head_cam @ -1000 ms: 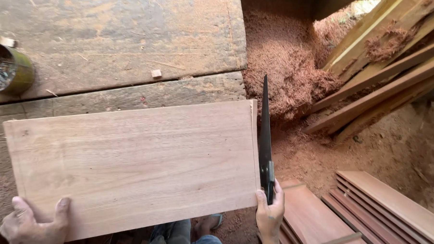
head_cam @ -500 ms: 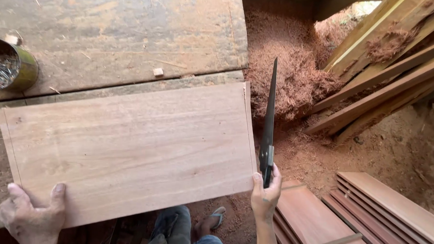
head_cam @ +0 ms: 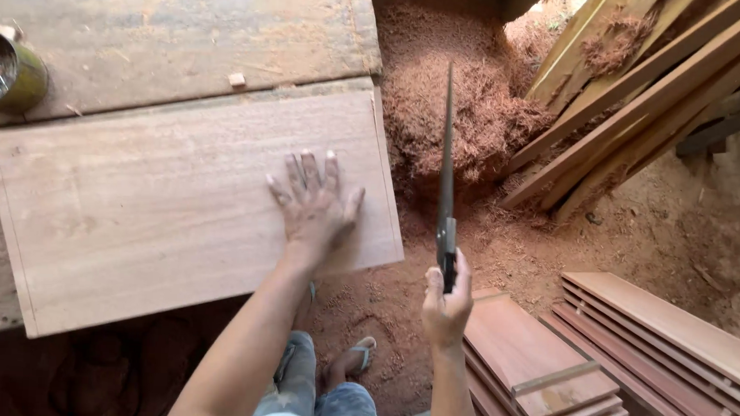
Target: The person uses a hand saw to cut a rectangular wooden plank placed on a workbench. They hold the plank steady with one hand while sawing along a marked line with the other, then flip the plank to continue cutting from the opposite side.
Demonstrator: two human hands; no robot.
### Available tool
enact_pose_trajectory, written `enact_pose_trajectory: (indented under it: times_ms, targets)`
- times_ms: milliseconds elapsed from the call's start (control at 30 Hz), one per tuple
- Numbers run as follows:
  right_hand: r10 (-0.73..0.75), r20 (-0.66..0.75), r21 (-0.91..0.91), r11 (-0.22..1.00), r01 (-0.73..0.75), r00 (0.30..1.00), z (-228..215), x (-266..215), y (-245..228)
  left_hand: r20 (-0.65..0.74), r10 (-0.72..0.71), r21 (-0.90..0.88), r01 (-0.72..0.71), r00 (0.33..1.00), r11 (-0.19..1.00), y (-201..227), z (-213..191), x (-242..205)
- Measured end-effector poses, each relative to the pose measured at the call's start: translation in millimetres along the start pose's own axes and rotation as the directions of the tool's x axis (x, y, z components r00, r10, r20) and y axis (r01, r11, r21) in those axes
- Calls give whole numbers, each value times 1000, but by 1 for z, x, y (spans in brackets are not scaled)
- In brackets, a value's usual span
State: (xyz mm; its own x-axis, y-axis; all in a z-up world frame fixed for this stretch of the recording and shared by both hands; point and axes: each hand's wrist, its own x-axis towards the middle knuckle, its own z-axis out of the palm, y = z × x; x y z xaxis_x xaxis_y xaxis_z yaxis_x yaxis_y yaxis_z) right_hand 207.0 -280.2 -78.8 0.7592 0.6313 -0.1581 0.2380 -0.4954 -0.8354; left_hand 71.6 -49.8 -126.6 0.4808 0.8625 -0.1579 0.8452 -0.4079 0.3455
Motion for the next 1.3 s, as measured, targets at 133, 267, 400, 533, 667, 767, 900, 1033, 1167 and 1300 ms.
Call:
enact_pose_trajectory:
  times_ms: [133,267,400,533,667,767,900,1033,1167,1300]
  targets:
    - [-305,13,162,940,299,952,-48,-52,-3,110,-120,73,112,987,991,17,-26,1]
    - [-299,83,256,928,270,951,-70,-96,22,142,-177,110,163,974,981,23,-40,0]
    - [-115,180,188,979,80,977,-75,-116,35,95,-172,71,166,980,984,21,-26,0]
    - [-118,207,236,969,68,971,-72,-124,40,111,-204,109,192,973,975,24,-31,-2]
    - [-153,197,201,973,113,968,-71,-128,40,97,-190,95,181,977,979,22,-24,-3]
    - [-139,220,152,983,107,966,-71,-135,39,73,-189,108,181,979,978,22,-24,0]
    - [-98,256,85,993,79,962,-73,-151,46,107,-194,112,182,975,977,21,-27,-1]
    - [-10,282,28,1000,3,959,-86,-181,47,107,-191,106,180,976,978,19,-25,-1]
    - [-71,244,62,996,58,967,-94,-198,51,119,-197,125,182,973,975,19,-23,-2]
    - [-216,203,62,976,208,955,-58,-142,17,128,-184,146,165,975,975,15,-22,1]
